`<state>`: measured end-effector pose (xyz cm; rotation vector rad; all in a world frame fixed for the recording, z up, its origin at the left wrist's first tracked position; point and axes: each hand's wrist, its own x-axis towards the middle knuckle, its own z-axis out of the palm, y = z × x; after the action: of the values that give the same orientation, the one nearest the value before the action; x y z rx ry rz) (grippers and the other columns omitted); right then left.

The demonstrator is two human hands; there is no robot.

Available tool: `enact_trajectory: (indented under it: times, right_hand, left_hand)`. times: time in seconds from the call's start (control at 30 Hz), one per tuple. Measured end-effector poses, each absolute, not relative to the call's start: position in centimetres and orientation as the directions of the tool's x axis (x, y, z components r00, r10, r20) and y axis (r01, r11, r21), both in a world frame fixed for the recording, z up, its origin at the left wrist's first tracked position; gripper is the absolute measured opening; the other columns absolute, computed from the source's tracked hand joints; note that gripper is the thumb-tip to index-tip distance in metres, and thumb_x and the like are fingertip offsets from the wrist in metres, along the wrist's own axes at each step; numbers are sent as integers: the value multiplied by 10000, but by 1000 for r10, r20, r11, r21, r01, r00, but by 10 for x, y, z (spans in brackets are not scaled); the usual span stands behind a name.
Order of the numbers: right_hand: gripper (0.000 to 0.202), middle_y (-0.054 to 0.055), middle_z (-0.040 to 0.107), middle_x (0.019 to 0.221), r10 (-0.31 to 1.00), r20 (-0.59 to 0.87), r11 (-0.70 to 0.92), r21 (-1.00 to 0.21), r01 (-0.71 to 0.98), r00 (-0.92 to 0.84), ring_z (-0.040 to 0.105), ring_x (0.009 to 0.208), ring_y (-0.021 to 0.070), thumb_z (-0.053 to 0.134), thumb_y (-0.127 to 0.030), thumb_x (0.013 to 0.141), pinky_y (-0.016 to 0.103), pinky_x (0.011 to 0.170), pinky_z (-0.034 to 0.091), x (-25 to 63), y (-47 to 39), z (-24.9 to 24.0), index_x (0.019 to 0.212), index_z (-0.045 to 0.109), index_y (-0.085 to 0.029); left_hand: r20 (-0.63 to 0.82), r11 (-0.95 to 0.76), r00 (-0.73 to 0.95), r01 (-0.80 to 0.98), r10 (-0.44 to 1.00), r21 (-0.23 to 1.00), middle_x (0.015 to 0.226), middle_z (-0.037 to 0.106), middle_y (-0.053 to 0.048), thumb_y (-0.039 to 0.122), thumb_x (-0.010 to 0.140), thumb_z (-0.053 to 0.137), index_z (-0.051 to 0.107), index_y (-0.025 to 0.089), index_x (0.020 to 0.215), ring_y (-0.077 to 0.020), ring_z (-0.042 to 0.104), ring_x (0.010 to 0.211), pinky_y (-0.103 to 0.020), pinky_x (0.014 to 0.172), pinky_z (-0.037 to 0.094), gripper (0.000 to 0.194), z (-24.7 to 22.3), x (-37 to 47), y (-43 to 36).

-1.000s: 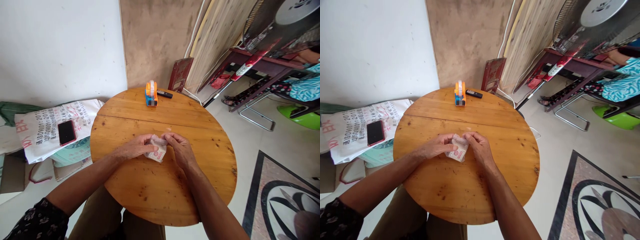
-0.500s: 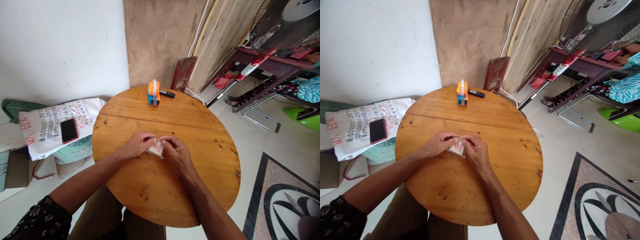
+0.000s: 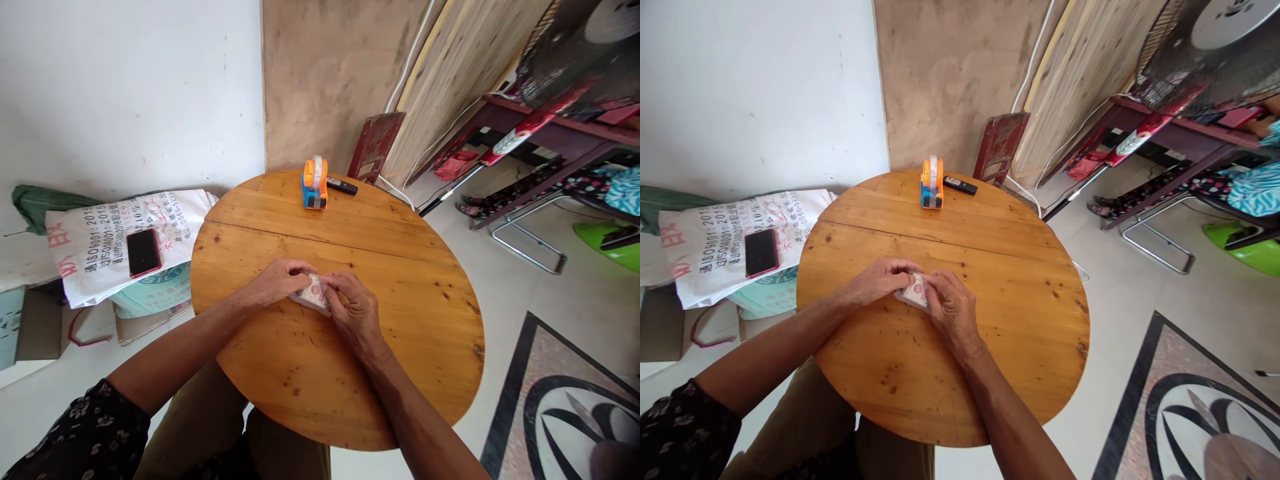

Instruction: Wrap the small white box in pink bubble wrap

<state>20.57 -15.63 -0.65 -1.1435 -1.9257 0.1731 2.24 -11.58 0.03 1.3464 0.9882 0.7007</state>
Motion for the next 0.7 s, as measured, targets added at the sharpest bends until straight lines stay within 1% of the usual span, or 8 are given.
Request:
enact_trajectory:
  times: [0.1,0.23,0.37,0.53,0.7]
  right_hand:
    - [209,51,737,933,773,596,569,-498,654,-218,704,850,168,562,-153,909,279,746,557,207,-157,-7,966,742,-244]
    - [208,56,740,958,770,600,573,-501,649,-217,705,854,165,568,-182,924,285,753,564,208,-159,-7,999,751,-248]
    - [211,67,742,989,773,594,570,-500,652,-221,709,893,184,569,-218,934,313,796,575,207,-163,-6,1020,759,-252]
    - [240,97,743,1058,781,565,545,-410,731,-265,702,957,226,542,-251,948,378,833,578,209,-166,-7,1072,748,-253]
    - [250,84,743,1102,760,575,558,-337,758,-304,699,992,221,538,-251,949,381,863,574,212,-168,-7,1103,734,-270]
  left_hand:
    - [-171,123,457,133,873,983,835,704,-21,281,747,602,733,151,992,-124,590,710,-231,646,424,306,-2,21,-115]
    - [-183,133,429,144,884,981,805,691,-13,321,752,612,741,152,968,-113,569,683,-231,644,418,303,-3,21,-115]
    - [-181,122,413,165,893,979,784,679,-12,354,753,609,744,149,942,-117,556,678,-237,643,416,310,0,22,-116]
    - [-165,99,415,177,895,979,767,674,-10,329,751,596,746,150,926,-121,551,673,-238,629,408,292,-1,22,-115]
    - [-153,90,438,161,886,983,788,681,-14,323,768,587,742,147,940,-123,560,687,-238,636,414,290,-3,21,-114]
